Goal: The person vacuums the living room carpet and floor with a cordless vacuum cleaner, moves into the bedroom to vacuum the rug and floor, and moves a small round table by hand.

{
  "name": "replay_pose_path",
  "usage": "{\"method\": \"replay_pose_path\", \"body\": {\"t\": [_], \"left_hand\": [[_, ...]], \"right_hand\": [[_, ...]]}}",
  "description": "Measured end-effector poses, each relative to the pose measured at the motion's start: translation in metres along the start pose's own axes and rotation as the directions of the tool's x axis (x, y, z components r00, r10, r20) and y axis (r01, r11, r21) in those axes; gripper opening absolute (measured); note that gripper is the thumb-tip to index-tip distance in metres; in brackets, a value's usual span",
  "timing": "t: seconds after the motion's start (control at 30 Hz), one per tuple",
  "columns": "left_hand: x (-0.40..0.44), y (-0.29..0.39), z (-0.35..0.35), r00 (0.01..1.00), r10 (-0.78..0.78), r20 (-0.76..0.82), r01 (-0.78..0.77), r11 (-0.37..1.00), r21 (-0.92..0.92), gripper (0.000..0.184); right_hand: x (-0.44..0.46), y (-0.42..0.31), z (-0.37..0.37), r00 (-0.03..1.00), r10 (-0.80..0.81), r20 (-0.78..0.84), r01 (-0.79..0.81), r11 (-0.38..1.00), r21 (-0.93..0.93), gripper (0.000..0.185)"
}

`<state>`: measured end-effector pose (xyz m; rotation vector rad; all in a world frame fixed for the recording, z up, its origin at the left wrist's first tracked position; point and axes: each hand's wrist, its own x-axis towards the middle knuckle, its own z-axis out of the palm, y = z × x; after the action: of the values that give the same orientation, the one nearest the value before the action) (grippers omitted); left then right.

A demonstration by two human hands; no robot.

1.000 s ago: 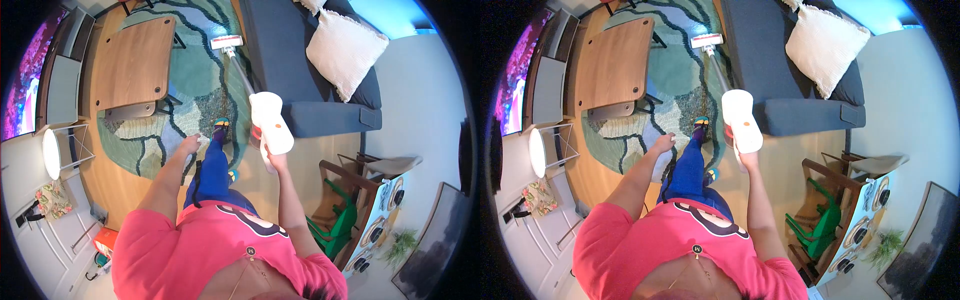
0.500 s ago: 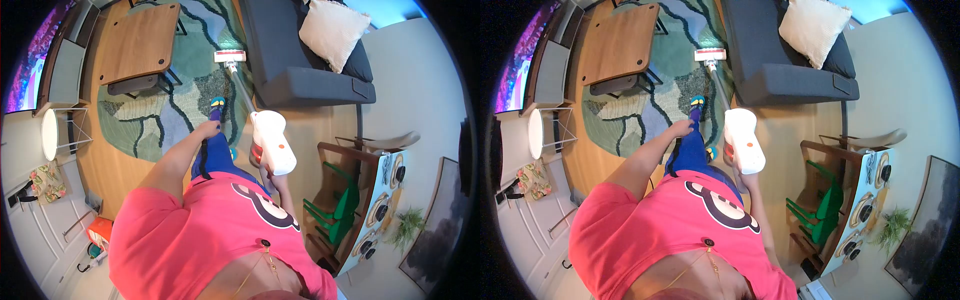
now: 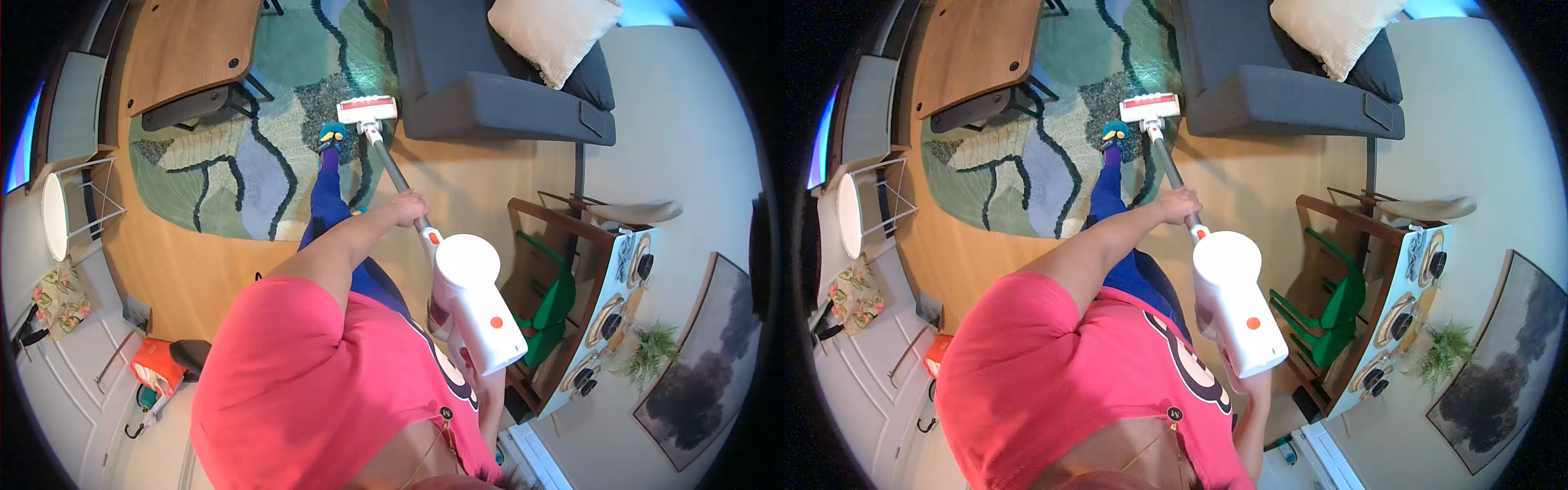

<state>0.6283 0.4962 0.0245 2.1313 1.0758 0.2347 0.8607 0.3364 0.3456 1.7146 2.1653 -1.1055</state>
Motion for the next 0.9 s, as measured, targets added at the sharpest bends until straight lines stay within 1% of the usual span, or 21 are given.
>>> {"method": "replay_pose_path", "body": {"t": [0.03, 0.1, 0.2, 0.23, 0.3, 0.33, 0.4, 0.43, 0.47, 0.53, 0.57, 0.6, 0.67, 0.73, 0.77, 0.8, 0.83, 0.9], "left_hand": [[0.003, 0.002, -0.001, 0.996, 0.031, 0.087, -0.031, 1.000, 0.003, 0.021], [0.005, 0.006, -0.003, 0.994, -0.018, 0.105, 0.017, 1.000, 0.015, 0.023], [0.007, -0.003, -0.016, 0.989, -0.110, 0.094, 0.104, 0.992, 0.069, 0.023], [0.007, -0.008, -0.022, 0.986, -0.142, 0.087, 0.135, 0.987, 0.083, 0.023], [0.002, -0.030, -0.042, 0.965, -0.220, 0.141, 0.208, 0.974, 0.096, 0.024], [0.000, -0.044, -0.052, 0.952, -0.256, 0.170, 0.241, 0.965, 0.102, 0.024], [-0.001, -0.079, -0.061, 0.961, -0.272, 0.048, 0.265, 0.956, 0.126, 0.024], [0.001, -0.096, -0.067, 0.962, -0.275, -0.004, 0.273, 0.952, 0.137, 0.024], [0.007, -0.114, -0.077, 0.952, -0.307, 0.008, 0.303, 0.943, 0.137, 0.023], [0.020, -0.148, -0.096, 0.929, -0.367, 0.044, 0.358, 0.924, 0.133, 0.023], [0.020, -0.158, -0.115, 0.926, -0.377, -0.017, 0.376, 0.921, 0.100, 0.023], [0.019, -0.170, -0.133, 0.918, -0.389, -0.075, 0.394, 0.917, 0.067, 0.023], [0.023, -0.213, -0.145, 0.911, -0.389, -0.136, 0.401, 0.913, 0.075, 0.024], [0.024, -0.238, -0.173, 0.901, -0.398, -0.173, 0.416, 0.906, 0.080, 0.025], [0.026, -0.248, -0.190, 0.884, -0.448, -0.136, 0.459, 0.886, 0.064, 0.025], [0.028, -0.257, -0.208, 0.863, -0.495, -0.098, 0.501, 0.864, 0.051, 0.025], [0.028, -0.271, -0.217, 0.874, -0.457, -0.165, 0.472, 0.879, 0.063, 0.024], [0.029, -0.310, -0.224, 0.871, -0.449, -0.199, 0.469, 0.880, 0.070, 0.022]], "right_hand": [[-0.003, -0.002, -0.001, 0.998, 0.055, -0.013, -0.055, 0.998, 0.033, 0.038], [0.002, -0.009, -0.010, 0.999, 0.021, -0.040, -0.026, 0.993, -0.114, 0.043], [0.016, 0.029, -0.001, 0.997, 0.016, -0.072, -0.007, 0.991, 0.133, 0.045], [0.027, 0.039, 0.001, 0.999, -0.021, -0.049, 0.024, 0.997, 0.073, 0.048], [0.053, 0.064, 0.010, 0.999, -0.007, 0.036, 0.004, 0.996, 0.091, 0.048], [0.069, 0.072, 0.013, 1.000, -0.010, 0.028, 0.007, 0.995, 0.103, 0.046], [0.106, 0.068, 0.011, 1.000, -0.014, 0.011, 0.013, 0.992, 0.128, 0.042], [0.128, 0.053, 0.002, 0.993, -0.093, -0.072, 0.097, 0.993, 0.065, 0.037], [0.150, 0.037, -0.008, 0.974, -0.171, -0.149, 0.173, 0.985, -0.003, 0.033], [0.191, 0.007, -0.038, 0.998, 0.011, -0.070, 0.003, 0.980, 0.200, 0.047], [0.215, -0.009, -0.047, 0.991, 0.081, -0.102, -0.047, 0.953, 0.301, 0.048], [0.236, -0.028, -0.059, 0.989, 0.125, -0.080, -0.089, 0.930, 0.356, 0.046], [0.281, -0.050, -0.082, 0.999, -0.008, -0.036, 0.021, 0.932, 0.362, 0.043], [0.322, -0.060, -0.095, 0.999, 0.015, 0.030, -0.024, 0.947, 0.321, 0.041], [0.339, -0.047, -0.090, 0.998, -0.064, -0.020, 0.067, 0.972, 0.223, 0.039], [0.358, -0.049, -0.095, 0.991, -0.131, -0.011, 0.131, 0.978, 0.166, 0.040], [0.375, -0.051, -0.096, 0.992, -0.124, -0.022, 0.126, 0.979, 0.162, 0.039], [0.408, -0.057, -0.095, 0.991, -0.125, -0.052, 0.132, 0.974, 0.182, 0.037]]}}
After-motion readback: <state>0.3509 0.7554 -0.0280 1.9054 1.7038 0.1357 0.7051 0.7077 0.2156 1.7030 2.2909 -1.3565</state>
